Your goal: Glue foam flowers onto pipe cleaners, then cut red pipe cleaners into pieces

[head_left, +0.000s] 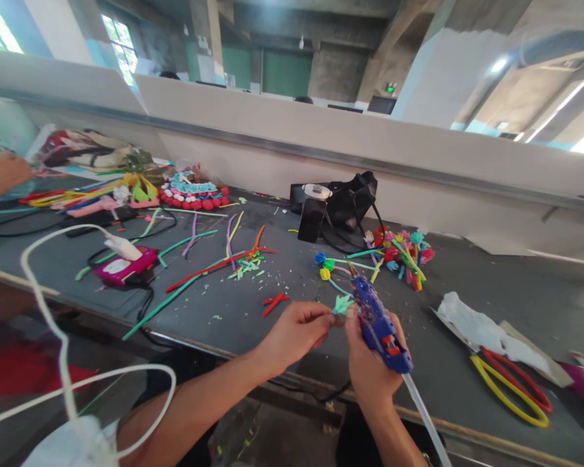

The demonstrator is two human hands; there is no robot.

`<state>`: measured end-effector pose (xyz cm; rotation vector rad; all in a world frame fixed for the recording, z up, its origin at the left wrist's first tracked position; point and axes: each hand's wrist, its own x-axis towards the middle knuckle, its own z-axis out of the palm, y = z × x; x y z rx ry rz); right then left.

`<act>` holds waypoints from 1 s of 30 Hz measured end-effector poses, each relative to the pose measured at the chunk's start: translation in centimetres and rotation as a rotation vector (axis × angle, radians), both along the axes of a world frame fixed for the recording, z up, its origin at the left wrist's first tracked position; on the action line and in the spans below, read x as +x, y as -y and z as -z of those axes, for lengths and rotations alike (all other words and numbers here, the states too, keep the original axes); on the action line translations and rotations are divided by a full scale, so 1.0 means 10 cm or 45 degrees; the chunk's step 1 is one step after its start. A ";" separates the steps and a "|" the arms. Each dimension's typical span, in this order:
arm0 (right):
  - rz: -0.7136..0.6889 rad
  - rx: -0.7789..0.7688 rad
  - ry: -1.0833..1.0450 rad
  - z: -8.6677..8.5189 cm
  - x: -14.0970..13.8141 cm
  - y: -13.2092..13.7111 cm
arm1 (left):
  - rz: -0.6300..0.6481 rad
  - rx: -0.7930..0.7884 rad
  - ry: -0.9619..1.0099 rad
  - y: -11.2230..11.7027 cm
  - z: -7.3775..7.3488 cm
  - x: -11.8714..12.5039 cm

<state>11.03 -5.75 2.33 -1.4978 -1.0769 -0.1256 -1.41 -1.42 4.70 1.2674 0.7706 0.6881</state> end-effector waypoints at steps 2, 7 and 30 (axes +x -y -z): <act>-0.028 0.024 -0.024 0.01 0.00 0.00 | -0.005 0.007 0.006 0.00 0.01 0.01; -0.018 0.040 -0.011 0.01 -0.01 0.00 | 0.001 0.022 -0.021 0.00 0.04 0.02; -0.148 0.079 -0.191 0.11 0.03 -0.01 | -0.152 0.833 -0.403 -0.06 0.17 -0.01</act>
